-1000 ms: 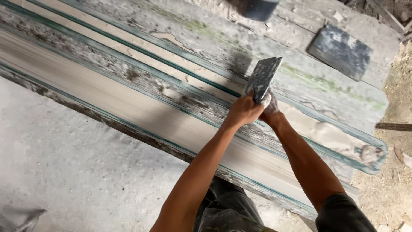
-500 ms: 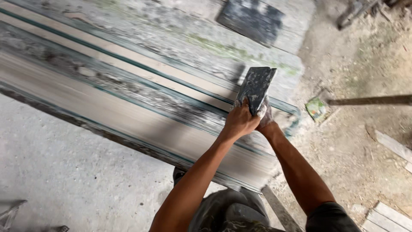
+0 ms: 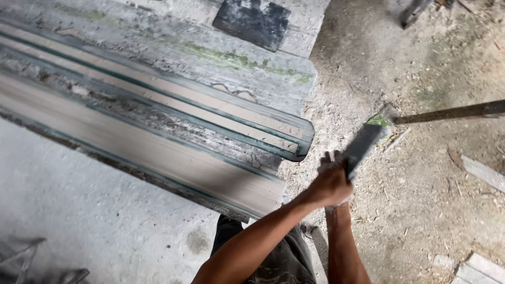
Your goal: The person wipes plaster cornice moldings laid on a workbench using a flat sponge pad, rubbing along the grooved profiles. They periodically dip the sponge into a bucket of water, scrub it, wring out a blue cloth, and resume wiping the moldings.
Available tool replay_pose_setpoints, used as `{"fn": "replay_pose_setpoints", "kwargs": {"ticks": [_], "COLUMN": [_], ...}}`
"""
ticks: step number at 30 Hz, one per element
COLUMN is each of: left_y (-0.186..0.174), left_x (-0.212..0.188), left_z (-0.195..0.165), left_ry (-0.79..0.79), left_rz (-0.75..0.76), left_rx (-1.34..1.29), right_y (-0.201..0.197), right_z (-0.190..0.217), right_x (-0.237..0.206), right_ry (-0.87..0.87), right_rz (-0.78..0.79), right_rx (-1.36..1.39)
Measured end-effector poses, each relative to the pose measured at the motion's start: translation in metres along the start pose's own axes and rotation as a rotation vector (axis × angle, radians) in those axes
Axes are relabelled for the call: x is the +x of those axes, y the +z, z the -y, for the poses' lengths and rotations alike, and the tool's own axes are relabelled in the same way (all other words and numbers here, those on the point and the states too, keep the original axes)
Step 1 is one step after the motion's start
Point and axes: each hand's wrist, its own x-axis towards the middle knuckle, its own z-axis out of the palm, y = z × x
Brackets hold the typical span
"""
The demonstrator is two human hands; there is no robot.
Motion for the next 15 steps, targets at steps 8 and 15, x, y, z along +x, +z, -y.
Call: {"fn": "replay_pose_setpoints", "kwargs": {"ticks": [8,15], "left_y": [-0.040,-0.172], "left_x": [-0.095,-0.213], "left_z": [0.021,0.172], "left_ry": [-0.148,-0.197], "left_rz": [0.248,-0.209], "left_rx": [0.053,-0.426], "right_y": [-0.035,0.144], "right_z": [0.035,0.139], "right_x": [0.074,0.069], "right_ry": [-0.040,0.242], "right_rz": [0.198,0.449], "right_rx": [0.845,0.661]}}
